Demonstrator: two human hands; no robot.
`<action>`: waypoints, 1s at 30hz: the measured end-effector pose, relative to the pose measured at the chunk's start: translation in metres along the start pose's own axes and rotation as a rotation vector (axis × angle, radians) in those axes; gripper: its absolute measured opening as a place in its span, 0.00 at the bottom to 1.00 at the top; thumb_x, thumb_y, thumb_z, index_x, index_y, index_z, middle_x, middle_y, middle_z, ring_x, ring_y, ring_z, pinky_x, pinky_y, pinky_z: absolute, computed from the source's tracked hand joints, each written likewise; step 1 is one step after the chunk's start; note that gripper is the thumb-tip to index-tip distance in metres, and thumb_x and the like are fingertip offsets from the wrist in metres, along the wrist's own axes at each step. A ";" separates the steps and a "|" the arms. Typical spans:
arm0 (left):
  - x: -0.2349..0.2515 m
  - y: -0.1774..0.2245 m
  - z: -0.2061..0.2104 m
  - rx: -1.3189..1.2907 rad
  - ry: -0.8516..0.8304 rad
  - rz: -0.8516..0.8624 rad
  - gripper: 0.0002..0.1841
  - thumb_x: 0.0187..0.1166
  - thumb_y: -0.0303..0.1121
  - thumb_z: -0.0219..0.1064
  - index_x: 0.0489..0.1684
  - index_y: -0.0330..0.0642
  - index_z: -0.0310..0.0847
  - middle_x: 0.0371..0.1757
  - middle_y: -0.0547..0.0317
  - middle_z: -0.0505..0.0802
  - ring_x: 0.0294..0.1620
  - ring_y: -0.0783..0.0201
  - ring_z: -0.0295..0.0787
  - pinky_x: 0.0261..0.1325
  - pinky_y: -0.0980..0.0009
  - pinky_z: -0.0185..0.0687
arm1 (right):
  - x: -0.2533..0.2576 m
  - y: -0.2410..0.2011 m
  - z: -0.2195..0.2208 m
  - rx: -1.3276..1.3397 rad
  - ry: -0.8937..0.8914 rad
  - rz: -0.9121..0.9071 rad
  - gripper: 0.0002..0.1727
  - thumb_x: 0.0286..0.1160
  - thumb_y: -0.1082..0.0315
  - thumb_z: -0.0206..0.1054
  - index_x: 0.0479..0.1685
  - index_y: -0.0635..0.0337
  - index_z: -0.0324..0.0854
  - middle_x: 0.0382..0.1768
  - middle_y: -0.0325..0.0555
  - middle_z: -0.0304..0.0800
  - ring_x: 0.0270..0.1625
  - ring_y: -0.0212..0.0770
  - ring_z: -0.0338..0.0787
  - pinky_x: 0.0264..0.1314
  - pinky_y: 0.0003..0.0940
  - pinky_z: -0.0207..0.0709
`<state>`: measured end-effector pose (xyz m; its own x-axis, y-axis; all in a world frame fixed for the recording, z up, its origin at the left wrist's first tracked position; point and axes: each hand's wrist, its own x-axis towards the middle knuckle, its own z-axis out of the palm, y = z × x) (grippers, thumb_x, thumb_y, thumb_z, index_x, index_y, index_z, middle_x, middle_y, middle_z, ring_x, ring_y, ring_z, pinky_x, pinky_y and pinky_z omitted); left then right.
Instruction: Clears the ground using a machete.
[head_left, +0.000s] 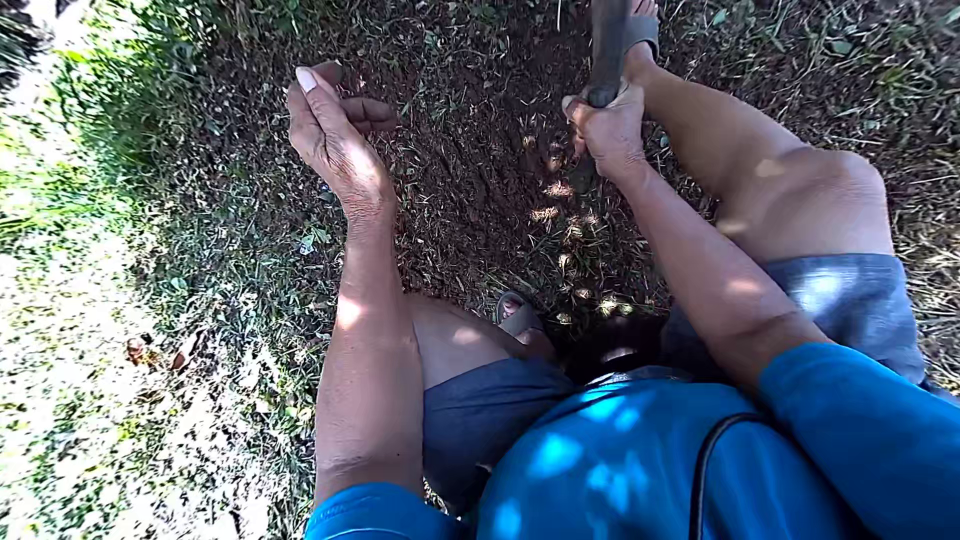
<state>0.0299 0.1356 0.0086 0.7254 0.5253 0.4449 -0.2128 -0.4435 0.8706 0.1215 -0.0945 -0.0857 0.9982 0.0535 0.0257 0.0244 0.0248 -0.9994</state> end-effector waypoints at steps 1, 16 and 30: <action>0.000 0.001 -0.003 -0.009 0.009 0.005 0.24 0.95 0.35 0.28 0.59 0.31 0.72 0.25 0.67 0.91 0.27 0.69 0.93 0.42 0.67 0.91 | 0.002 -0.004 0.006 0.122 0.061 -0.027 0.13 0.73 0.78 0.69 0.27 0.55 0.70 0.12 0.30 0.72 0.08 0.26 0.71 0.13 0.24 0.75; 0.003 0.001 0.020 0.003 -0.022 -0.050 0.22 0.96 0.33 0.31 0.57 0.31 0.72 0.25 0.67 0.88 0.25 0.70 0.90 0.38 0.68 0.91 | -0.079 0.115 -0.018 -0.517 -0.457 0.948 0.12 0.72 0.77 0.68 0.50 0.64 0.71 0.22 0.42 0.72 0.15 0.34 0.70 0.19 0.30 0.69; 0.002 -0.004 -0.003 -0.027 0.049 -0.001 0.23 0.95 0.34 0.29 0.58 0.32 0.72 0.24 0.66 0.90 0.26 0.68 0.92 0.40 0.67 0.91 | -0.007 0.019 0.013 0.178 0.096 0.043 0.14 0.72 0.78 0.69 0.25 0.56 0.70 0.09 0.31 0.72 0.07 0.28 0.72 0.12 0.25 0.75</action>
<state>0.0302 0.1410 0.0068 0.6929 0.5606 0.4534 -0.2301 -0.4241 0.8759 0.1141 -0.0816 -0.1044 0.9989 -0.0373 -0.0275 -0.0195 0.2010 -0.9794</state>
